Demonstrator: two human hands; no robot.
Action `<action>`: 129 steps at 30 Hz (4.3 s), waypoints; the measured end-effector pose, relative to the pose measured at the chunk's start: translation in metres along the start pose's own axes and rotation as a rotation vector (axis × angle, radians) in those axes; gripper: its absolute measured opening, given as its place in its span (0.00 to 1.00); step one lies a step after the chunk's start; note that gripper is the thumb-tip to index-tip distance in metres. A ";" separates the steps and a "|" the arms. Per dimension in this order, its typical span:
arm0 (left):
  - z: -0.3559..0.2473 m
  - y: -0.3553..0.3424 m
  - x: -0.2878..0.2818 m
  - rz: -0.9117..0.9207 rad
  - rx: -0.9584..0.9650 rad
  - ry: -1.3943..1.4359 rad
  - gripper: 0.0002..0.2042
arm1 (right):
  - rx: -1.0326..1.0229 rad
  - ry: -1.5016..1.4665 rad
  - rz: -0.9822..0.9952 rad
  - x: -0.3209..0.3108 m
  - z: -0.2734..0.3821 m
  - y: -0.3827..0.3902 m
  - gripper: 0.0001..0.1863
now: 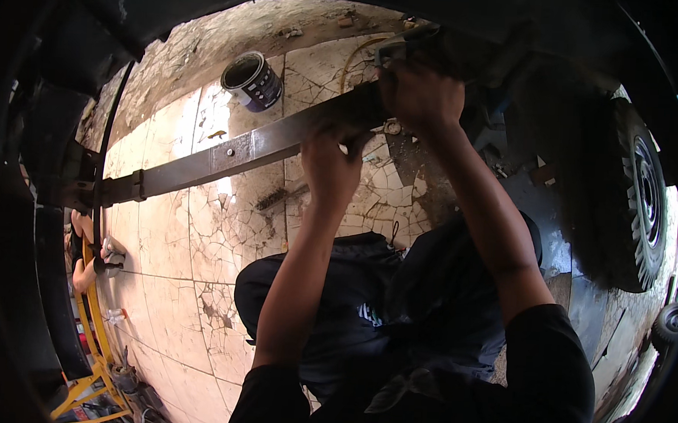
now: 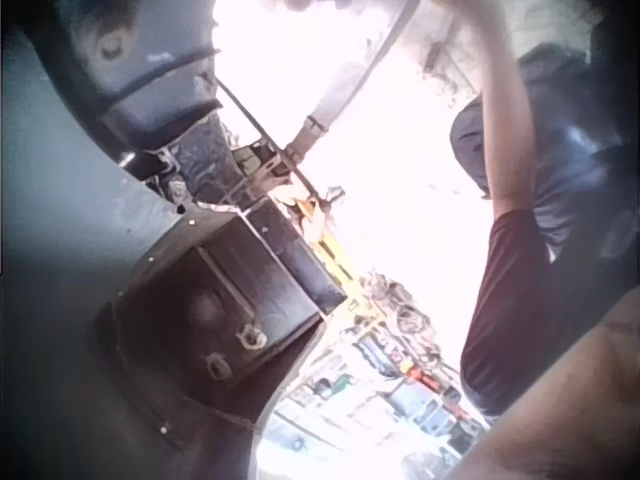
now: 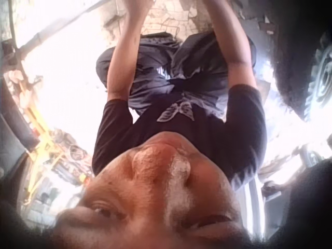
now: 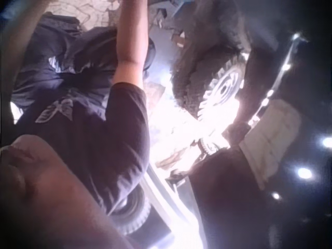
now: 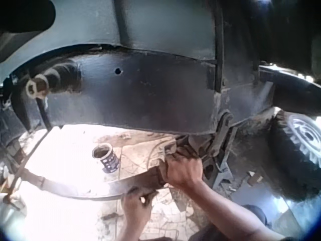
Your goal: The person sits on the floor under a raised vehicle and repeatedly handles a metal leaf spring, inserting and adjusting small metal clips or fasteners along its length. The person uses both hands to position and secure the components on the spring.
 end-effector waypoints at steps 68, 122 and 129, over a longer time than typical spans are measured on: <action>0.058 -0.008 -0.053 -0.111 -0.640 1.161 0.17 | -0.114 -0.070 -0.147 -0.005 -0.001 -0.002 0.13; 0.010 -0.024 0.000 -0.107 0.045 0.158 0.14 | -0.103 -0.078 -0.098 -0.008 0.001 -0.004 0.13; 0.011 -0.037 0.011 -0.094 0.109 0.078 0.08 | 0.038 -0.059 0.011 -0.009 0.007 0.000 0.12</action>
Point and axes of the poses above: each hand's wrist, its own y-axis away from the middle knuckle, its own x-axis out of the palm, z = x × y, the point moved 1 cm from there along -y, towards the middle knuckle, and after that the axes turned 11 degrees about x, right-handed, at the moved point
